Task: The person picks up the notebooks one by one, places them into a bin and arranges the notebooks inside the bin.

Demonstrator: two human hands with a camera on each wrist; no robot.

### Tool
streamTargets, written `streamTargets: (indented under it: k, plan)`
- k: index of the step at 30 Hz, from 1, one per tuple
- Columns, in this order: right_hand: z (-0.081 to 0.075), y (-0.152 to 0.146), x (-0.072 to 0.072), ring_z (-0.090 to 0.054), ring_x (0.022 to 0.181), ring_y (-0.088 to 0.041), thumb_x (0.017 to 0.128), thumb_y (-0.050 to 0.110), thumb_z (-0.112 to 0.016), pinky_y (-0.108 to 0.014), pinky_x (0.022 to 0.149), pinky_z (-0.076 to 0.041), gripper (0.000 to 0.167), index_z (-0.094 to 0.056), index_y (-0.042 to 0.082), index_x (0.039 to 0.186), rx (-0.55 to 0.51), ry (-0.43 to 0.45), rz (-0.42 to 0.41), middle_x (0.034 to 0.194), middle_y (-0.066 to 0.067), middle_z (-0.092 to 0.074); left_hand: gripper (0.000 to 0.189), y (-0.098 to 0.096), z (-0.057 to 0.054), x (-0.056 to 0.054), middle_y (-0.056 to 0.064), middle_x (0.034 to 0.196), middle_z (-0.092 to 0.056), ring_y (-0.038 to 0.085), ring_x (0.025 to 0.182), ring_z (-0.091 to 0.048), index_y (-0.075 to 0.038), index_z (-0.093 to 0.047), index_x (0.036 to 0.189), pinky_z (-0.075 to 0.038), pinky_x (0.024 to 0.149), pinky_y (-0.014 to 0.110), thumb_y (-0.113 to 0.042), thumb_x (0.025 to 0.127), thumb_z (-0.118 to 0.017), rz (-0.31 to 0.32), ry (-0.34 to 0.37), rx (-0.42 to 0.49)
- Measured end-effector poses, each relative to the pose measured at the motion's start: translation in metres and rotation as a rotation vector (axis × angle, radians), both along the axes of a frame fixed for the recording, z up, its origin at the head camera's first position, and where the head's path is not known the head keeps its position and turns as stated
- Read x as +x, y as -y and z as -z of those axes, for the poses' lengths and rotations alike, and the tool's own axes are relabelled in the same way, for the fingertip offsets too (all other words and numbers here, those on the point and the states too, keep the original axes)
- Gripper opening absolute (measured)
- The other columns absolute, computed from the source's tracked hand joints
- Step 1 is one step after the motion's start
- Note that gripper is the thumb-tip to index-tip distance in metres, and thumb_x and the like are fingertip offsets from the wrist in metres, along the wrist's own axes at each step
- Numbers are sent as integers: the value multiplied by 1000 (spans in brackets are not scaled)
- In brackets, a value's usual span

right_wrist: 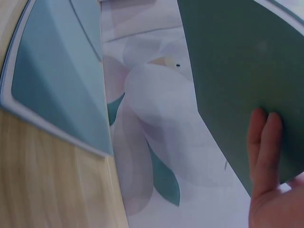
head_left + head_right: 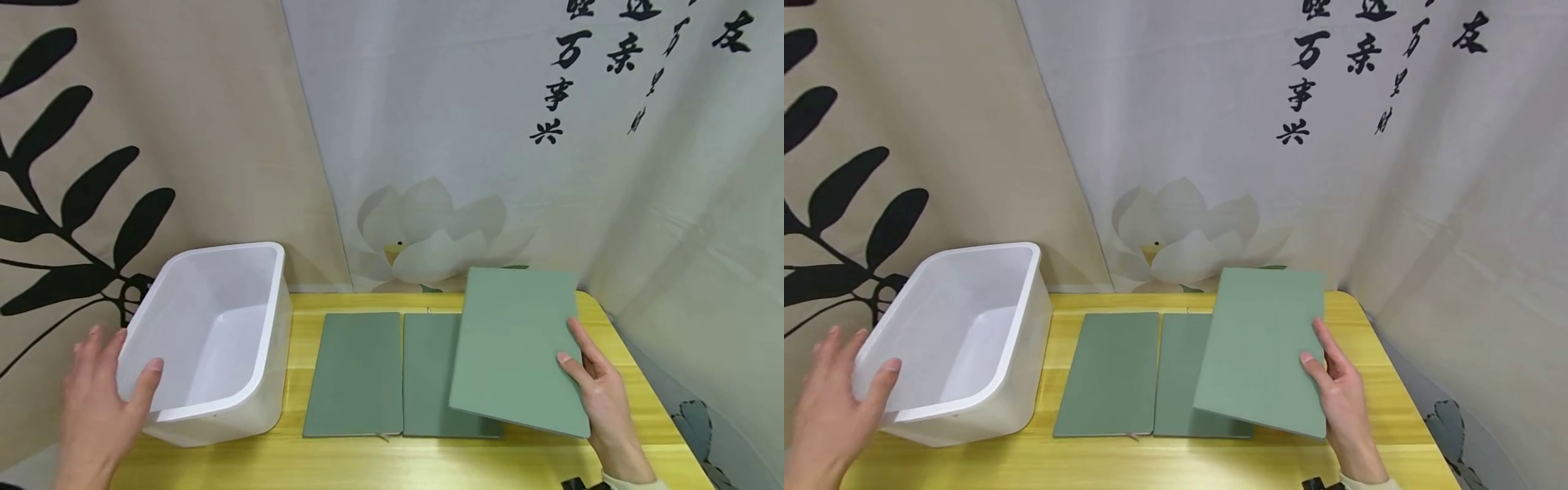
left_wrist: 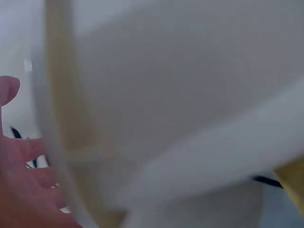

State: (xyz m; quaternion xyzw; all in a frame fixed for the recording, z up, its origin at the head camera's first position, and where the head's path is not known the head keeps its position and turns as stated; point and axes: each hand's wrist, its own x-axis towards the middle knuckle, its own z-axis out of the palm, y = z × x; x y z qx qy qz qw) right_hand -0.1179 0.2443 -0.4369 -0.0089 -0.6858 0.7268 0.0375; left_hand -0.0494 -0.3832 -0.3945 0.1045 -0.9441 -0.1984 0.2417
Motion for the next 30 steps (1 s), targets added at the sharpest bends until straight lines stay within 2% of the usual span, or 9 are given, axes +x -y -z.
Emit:
streamTargets:
  k: [4, 9, 14, 18, 22, 26, 30]
  plan:
    - [-1, 13, -1, -10, 159, -16, 107, 16, -59, -7, 100, -42, 65, -29, 22, 165, -29, -1, -13, 174, 6, -13, 73, 26, 11, -4, 36, 166, 1, 59, 151, 5, 14, -20, 155, 2, 119, 74, -37, 109, -43, -42, 120, 45]
    - [-3, 30, -2, -12, 159, -14, 106, 15, -61, -9, 106, -37, 64, -32, 20, 163, -15, -18, -24, 172, 6, -20, 74, 46, 16, -5, 38, 163, 10, 61, 148, 14, 14, -12, 157, 3, 114, 79, -39, 112, -35, -32, 238, 120]
    - [-6, 43, -3, -12, 159, -14, 106, 16, -61, -9, 108, -35, 63, -34, 20, 163, -22, -27, -32, 172, 6, -22, 81, 53, 16, -11, 45, 159, 4, 65, 146, 9, 17, -6, 156, -3, 109, 84, -45, 111, -35, 6, 321, 71]
    - [-9, 53, -3, -10, 159, -14, 107, 16, -60, -10, 112, -30, 62, -34, 20, 163, 4, -43, -47, 172, 5, -23, 83, 54, 15, -12, 46, 158, -4, 66, 146, 2, 17, -3, 156, -11, 106, 86, -45, 111, -37, 38, 356, 28]
    - [-12, 62, -4, -11, 159, -14, 107, 17, -60, -10, 115, -26, 61, -35, 19, 162, 34, -61, -58, 171, 5, -26, 83, 54, 14, -11, 46, 158, -6, 66, 146, -2, 13, -3, 158, -18, 98, 89, -46, 111, -36, 39, 377, 17]
    - [-16, 71, -4, -13, 159, -14, 107, 17, -60, -9, 112, -30, 61, -36, 19, 162, 33, -70, -85, 171, 4, -26, 82, 53, 14, -9, 43, 160, -3, 64, 147, 0, 11, -2, 159, -18, 98, 89, -46, 111, -36, 44, 381, 12]
    - [-19, 85, -6, -15, 158, -15, 107, 17, -60, -10, 111, -33, 61, -35, 19, 162, -1, -71, -111, 171, 5, -25, 81, 54, 14, -7, 36, 164, 7, 60, 149, 8, 11, -2, 158, -11, 102, 88, -46, 111, -35, 57, 378, -13]
